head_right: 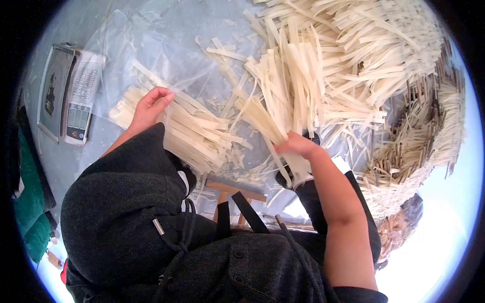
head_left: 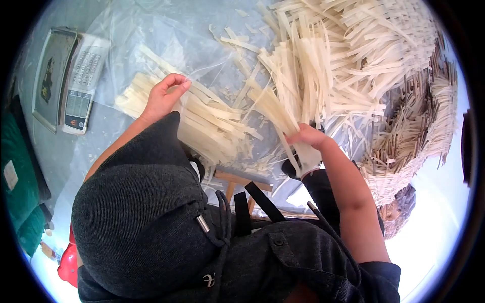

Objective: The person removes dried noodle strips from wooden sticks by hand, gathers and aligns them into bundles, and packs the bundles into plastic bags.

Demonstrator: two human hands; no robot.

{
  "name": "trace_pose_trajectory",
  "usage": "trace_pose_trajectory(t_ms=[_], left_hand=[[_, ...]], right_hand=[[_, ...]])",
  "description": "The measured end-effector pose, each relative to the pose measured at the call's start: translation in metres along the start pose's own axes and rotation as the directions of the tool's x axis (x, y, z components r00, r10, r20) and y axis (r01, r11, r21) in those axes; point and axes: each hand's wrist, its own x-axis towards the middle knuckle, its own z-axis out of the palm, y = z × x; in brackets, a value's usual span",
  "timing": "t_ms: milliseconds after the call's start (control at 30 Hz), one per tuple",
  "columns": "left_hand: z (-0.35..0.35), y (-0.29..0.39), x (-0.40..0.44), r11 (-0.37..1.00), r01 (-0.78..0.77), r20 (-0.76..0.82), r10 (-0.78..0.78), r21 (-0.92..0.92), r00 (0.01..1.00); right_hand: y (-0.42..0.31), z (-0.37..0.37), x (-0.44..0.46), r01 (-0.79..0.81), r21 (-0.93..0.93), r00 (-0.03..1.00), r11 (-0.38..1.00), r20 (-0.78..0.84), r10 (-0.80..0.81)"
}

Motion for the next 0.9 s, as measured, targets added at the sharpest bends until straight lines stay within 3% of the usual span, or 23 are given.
trace_pose_trajectory(t_ms=[67, 100, 233, 300, 333, 400, 433, 500, 533, 600, 633, 700, 733, 833, 900], left_hand=[[0.001, 0.001, 0.000, 0.998, 0.042, 0.006, -0.042, -0.042, 0.999], [0.001, 0.000, 0.000, 0.998, 0.041, 0.006, -0.040, -0.040, 0.999], [0.000, -0.004, -0.001, 0.998, 0.013, 0.042, -0.011, -0.061, 0.999], [-0.001, -0.001, -0.002, 1.000, -0.007, 0.040, 0.009, -0.031, 0.999], [-0.001, 0.002, -0.003, 0.995, 0.005, 0.042, 0.000, -0.101, 0.999], [-0.002, 0.007, -0.003, 0.986, 0.014, 0.037, -0.007, -0.168, 0.999], [-0.001, 0.008, -0.004, 0.983, 0.006, 0.022, -0.002, -0.184, 1.000], [-0.001, 0.008, -0.003, 0.979, -0.003, 0.001, 0.003, -0.202, 1.000], [0.000, 0.008, -0.002, 0.981, 0.001, 0.004, 0.000, -0.194, 1.000], [0.000, 0.007, -0.001, 0.982, 0.004, 0.007, -0.002, -0.188, 1.000], [0.000, 0.008, -0.001, 0.982, 0.012, 0.003, -0.012, -0.186, 1.000], [0.002, 0.013, 0.000, 0.983, 0.014, -0.002, -0.015, -0.183, 1.000], [0.002, 0.021, -0.001, 0.980, 0.056, -0.055, -0.068, -0.193, 0.996], [-0.001, 0.028, 0.002, 0.956, 0.043, -0.165, -0.094, -0.289, 0.982], [-0.001, 0.031, -0.001, 0.930, -0.003, -0.213, -0.081, -0.367, 0.974]], right_hand=[[0.005, 0.019, 0.017, 0.167, 0.000, 0.974, 0.986, -0.153, -0.165], [0.000, 0.031, 0.020, 0.128, 0.032, 0.971, 0.991, -0.207, -0.119], [-0.025, 0.074, 0.049, 0.279, 0.141, 0.954, 0.950, -0.151, -0.258], [-0.033, 0.091, 0.054, 0.467, 0.339, 0.883, 0.817, -0.233, -0.408], [-0.037, 0.092, 0.048, 0.470, 0.338, 0.881, 0.816, -0.233, -0.411], [-0.051, 0.090, 0.032, 0.576, -0.006, 0.729, 0.818, -0.449, -0.517], [-0.049, 0.085, 0.032, 0.579, -0.008, 0.729, 0.815, -0.444, -0.522], [-0.043, 0.073, 0.031, 0.524, -0.287, 0.570, 0.802, -0.582, -0.580], [-0.047, 0.075, 0.030, 0.526, -0.290, 0.570, 0.800, -0.578, -0.584], [-0.056, 0.078, 0.022, 0.719, -0.307, 0.408, 0.624, -0.540, -0.736], [-0.067, 0.082, 0.014, 0.719, -0.309, 0.407, 0.622, -0.539, -0.738], [-0.093, 0.093, 0.000, 0.292, -0.708, 0.511, 0.643, -0.453, -0.731], [-0.095, 0.097, 0.004, 0.294, -0.709, 0.505, 0.641, -0.454, -0.734], [-0.105, 0.106, 0.017, 0.068, -0.814, 0.765, 0.577, -0.329, -0.554], [-0.107, 0.110, 0.023, 0.053, -0.808, 0.785, 0.587, -0.329, -0.525]])
